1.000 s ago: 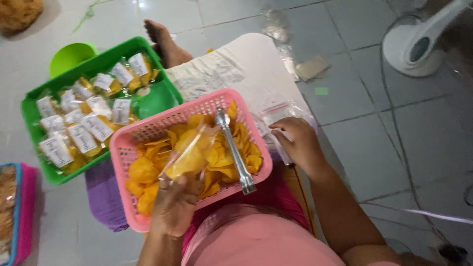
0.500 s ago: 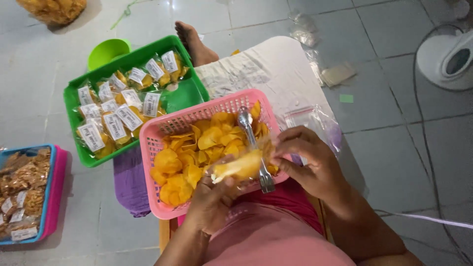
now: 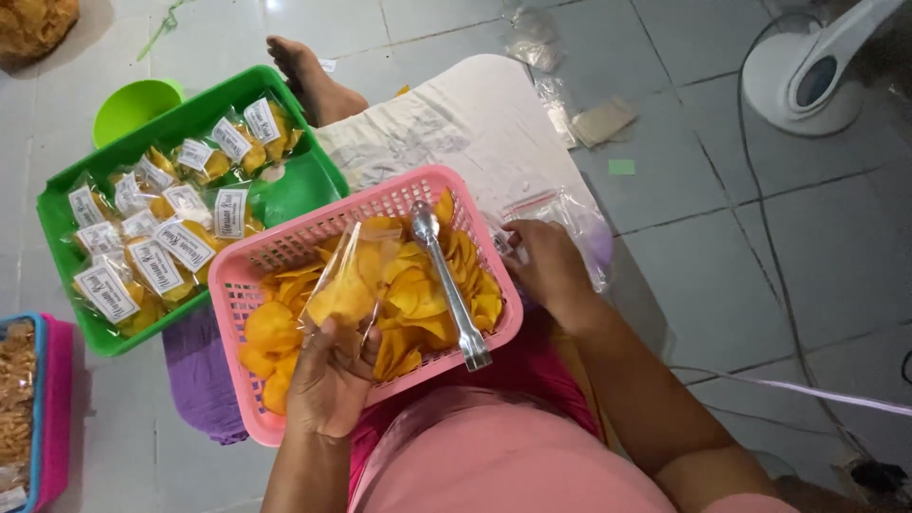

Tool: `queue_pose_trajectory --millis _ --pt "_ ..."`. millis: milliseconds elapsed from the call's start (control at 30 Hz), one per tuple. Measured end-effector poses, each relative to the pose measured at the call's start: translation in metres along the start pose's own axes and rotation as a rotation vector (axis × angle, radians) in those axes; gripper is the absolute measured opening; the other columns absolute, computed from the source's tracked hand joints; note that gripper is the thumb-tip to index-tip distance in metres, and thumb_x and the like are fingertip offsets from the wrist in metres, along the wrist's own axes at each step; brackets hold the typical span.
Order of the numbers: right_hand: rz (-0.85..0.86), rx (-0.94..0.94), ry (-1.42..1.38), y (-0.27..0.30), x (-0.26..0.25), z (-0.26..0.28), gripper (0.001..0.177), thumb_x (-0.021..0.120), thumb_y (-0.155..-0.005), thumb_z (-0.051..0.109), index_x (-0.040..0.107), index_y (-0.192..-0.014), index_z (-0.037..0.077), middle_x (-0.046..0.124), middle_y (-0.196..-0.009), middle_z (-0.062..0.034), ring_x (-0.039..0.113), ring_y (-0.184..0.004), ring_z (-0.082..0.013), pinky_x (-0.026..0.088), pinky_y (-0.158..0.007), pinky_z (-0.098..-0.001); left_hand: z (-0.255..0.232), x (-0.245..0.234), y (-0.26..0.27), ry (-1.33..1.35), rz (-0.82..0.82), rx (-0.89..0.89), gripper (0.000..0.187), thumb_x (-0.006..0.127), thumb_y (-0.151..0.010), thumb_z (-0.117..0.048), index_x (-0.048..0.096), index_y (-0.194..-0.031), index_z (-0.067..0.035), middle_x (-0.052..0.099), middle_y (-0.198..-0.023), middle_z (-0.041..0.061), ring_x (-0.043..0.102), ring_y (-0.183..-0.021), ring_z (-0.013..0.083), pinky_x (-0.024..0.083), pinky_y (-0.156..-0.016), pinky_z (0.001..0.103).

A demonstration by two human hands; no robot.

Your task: Packaging yellow chips into small plastic bags using tongs and then inserting a product label.

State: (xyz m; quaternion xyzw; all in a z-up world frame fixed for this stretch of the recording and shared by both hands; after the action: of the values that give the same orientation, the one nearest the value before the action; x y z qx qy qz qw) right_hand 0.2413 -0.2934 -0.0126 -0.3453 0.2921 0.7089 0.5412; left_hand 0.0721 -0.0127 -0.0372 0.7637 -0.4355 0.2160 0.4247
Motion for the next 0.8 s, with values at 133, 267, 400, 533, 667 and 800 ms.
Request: queue_pose_trajectory --millis 133,267,400,533,667,800 --pt "-0.046 -0.010 -0.002 -0.001 0.006 -0.006 0.046 0.083 -0.084 0.019 0.070 -0.127 0.010 0.074 -0.095 -0.0069 0.063 -0.098 -0.0334 0.052 -0.072 -0.0480 -0.001 0.003 0.001 -0.003 0.018 0.005 0.029 0.075 -0.089 -0.015 0.068 -0.117 -0.016 0.076 -0.117 0.000 0.065 -0.132 0.0404 0.059 -0.089 0.036" --pt "0.002 0.115 -0.166 0.001 0.004 -0.015 0.018 0.073 -0.090 0.020 0.074 -0.106 0.013 0.076 -0.097 -0.0056 0.071 -0.085 -0.0228 0.053 -0.066 -0.0379 0.000 0.001 0.000 0.022 0.038 -0.004 0.022 0.077 -0.089 -0.015 0.071 -0.110 -0.016 0.078 -0.105 -0.001 0.066 -0.132 0.0372 0.059 -0.092 0.038" --pt "-0.031 0.001 -0.146 -0.004 0.007 -0.021 0.022 0.061 -0.098 0.030 0.073 -0.087 0.014 0.074 -0.086 -0.0051 0.066 -0.081 -0.0236 0.043 -0.064 -0.0392 0.001 0.001 0.001 0.039 -0.007 -0.018 0.027 0.075 -0.088 -0.014 0.069 -0.115 -0.013 0.077 -0.111 0.002 0.066 -0.132 0.0409 0.060 -0.091 0.039" --pt "-0.046 0.092 -0.245 0.002 -0.003 -0.020 0.016 0.063 -0.095 0.018 0.078 -0.098 0.013 0.079 -0.094 -0.0053 0.072 -0.083 -0.0221 0.049 -0.069 -0.0357 0.001 -0.002 0.000 0.035 -0.050 -0.016 0.028 0.076 -0.087 -0.014 0.068 -0.113 -0.019 0.077 -0.106 -0.003 0.072 -0.112 0.0164 0.059 -0.092 0.040" --pt "-0.054 0.156 -0.240 0.003 -0.009 -0.026 0.023 0.065 -0.097 0.026 0.079 -0.110 0.015 0.081 -0.104 -0.0027 0.074 -0.094 -0.0206 0.052 -0.077 -0.0339 0.000 0.005 0.003 0.002 -0.019 -0.014 0.033 0.074 -0.088 -0.015 0.063 -0.119 -0.020 0.076 -0.112 0.000 0.072 -0.111 0.0260 0.059 -0.092 0.040" --pt "-0.229 -0.153 -0.294 0.003 -0.023 -0.029 0.024 0.072 -0.095 0.008 0.077 -0.118 0.011 0.078 -0.115 -0.0085 0.075 -0.100 -0.0205 0.057 -0.088 -0.0302 0.001 0.013 0.003 -0.021 0.044 -0.007 0.039 0.073 -0.088 -0.016 0.060 -0.124 -0.020 0.073 -0.120 0.002 0.071 -0.110 0.0231 0.057 -0.093 0.038"
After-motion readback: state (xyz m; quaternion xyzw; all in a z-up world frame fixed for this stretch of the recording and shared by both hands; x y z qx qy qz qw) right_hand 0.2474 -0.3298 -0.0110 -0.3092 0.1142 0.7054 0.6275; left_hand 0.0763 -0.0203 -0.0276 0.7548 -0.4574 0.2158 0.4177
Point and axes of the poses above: each hand's wrist, its own y-axis away from the middle knuckle, its own x-axis out of the palm, z = x × y, the point moved 9 cm from there along -y, towards the middle knuckle
